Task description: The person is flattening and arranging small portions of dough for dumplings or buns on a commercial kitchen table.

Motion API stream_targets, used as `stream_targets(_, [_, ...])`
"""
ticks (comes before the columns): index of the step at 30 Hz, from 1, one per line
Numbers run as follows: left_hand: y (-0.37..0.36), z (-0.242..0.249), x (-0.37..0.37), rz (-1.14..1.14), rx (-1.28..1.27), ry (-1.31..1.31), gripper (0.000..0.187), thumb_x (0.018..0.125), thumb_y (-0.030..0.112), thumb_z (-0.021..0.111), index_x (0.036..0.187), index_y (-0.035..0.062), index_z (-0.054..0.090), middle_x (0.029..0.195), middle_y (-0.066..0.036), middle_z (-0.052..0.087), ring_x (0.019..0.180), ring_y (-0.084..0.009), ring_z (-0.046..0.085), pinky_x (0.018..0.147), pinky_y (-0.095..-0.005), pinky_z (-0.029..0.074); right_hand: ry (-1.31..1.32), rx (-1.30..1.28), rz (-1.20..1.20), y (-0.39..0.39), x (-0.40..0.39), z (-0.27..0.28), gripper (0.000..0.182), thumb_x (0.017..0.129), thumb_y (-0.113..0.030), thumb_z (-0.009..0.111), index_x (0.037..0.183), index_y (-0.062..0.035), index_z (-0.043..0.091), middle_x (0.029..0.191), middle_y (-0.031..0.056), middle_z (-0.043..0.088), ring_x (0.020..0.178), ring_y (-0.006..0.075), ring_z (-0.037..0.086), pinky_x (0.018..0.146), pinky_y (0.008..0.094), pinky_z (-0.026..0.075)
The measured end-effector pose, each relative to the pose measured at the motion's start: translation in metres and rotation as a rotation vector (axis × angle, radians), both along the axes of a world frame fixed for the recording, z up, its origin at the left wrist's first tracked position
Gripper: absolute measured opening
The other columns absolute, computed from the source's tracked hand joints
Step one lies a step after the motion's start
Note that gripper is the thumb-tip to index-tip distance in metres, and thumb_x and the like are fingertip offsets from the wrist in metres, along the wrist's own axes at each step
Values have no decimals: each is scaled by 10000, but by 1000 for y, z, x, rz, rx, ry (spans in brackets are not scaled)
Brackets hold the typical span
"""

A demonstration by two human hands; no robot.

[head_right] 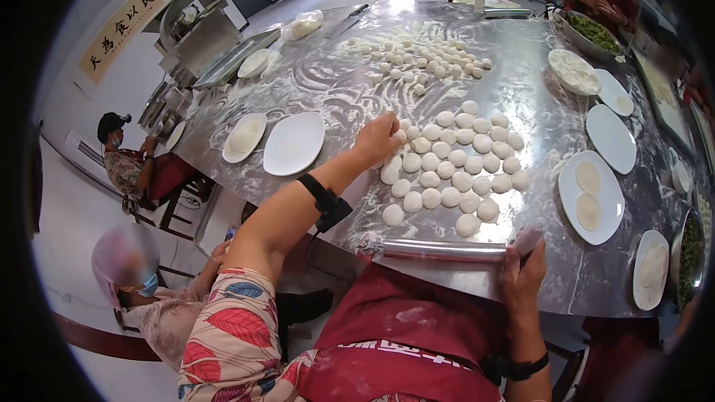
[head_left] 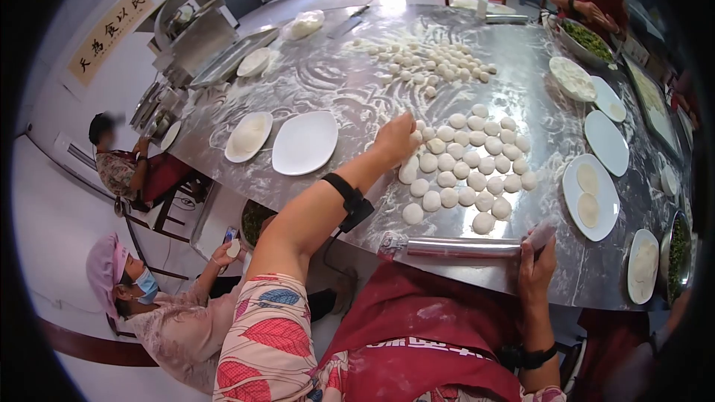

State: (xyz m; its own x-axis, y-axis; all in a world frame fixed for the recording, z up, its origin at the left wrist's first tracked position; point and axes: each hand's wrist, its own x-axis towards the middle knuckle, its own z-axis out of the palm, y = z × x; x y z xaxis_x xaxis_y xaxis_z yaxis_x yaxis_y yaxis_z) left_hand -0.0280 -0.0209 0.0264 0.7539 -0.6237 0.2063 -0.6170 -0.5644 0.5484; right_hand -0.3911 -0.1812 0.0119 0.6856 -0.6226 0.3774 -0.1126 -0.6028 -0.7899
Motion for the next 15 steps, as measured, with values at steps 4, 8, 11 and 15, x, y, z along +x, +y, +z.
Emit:
stream_targets(4, [24, 4, -7, -129, -260, -157, 234, 730, 116, 651, 915, 25, 539, 874, -142, 594, 807, -295, 605, 709, -382, 484, 18, -38, -7, -1, -2, -1, 327, 954, -223, 548, 1151, 34, 504, 977, 142, 606, 872, 222, 620, 780, 336, 484])
stream_targets(8, [71, 12, -30, -191, -149, -169, 232, 740, 107, 630, 936, 20, 541, 907, -142, 566, 808, -306, 597, 711, -382, 486, 22, -9, -20, -1, -4, -6, 344, 957, -238, 547, 1155, 39, 502, 1020, 156, 604, 919, 231, 612, 819, 342, 473])
stream_targets(11, [114, 7, -45, -248, -10, -212, 223, 751, 108, 611, 951, 27, 556, 916, -142, 559, 813, -315, 592, 721, -389, 487, -25, -14, -11, -1, -1, -7, 376, 945, -226, 564, 1174, 61, 482, 994, 193, 602, 893, 287, 608, 801, 367, 472])
stream_targets(15, [152, 4, -61, -277, 73, -86, 239, 753, 120, 603, 979, 46, 579, 928, -142, 563, 835, -326, 591, 741, -403, 483, -14, 20, -6, -2, -1, -7, 383, 947, -242, 570, 1172, 57, 491, 999, 188, 615, 906, 283, 612, 813, 363, 472])
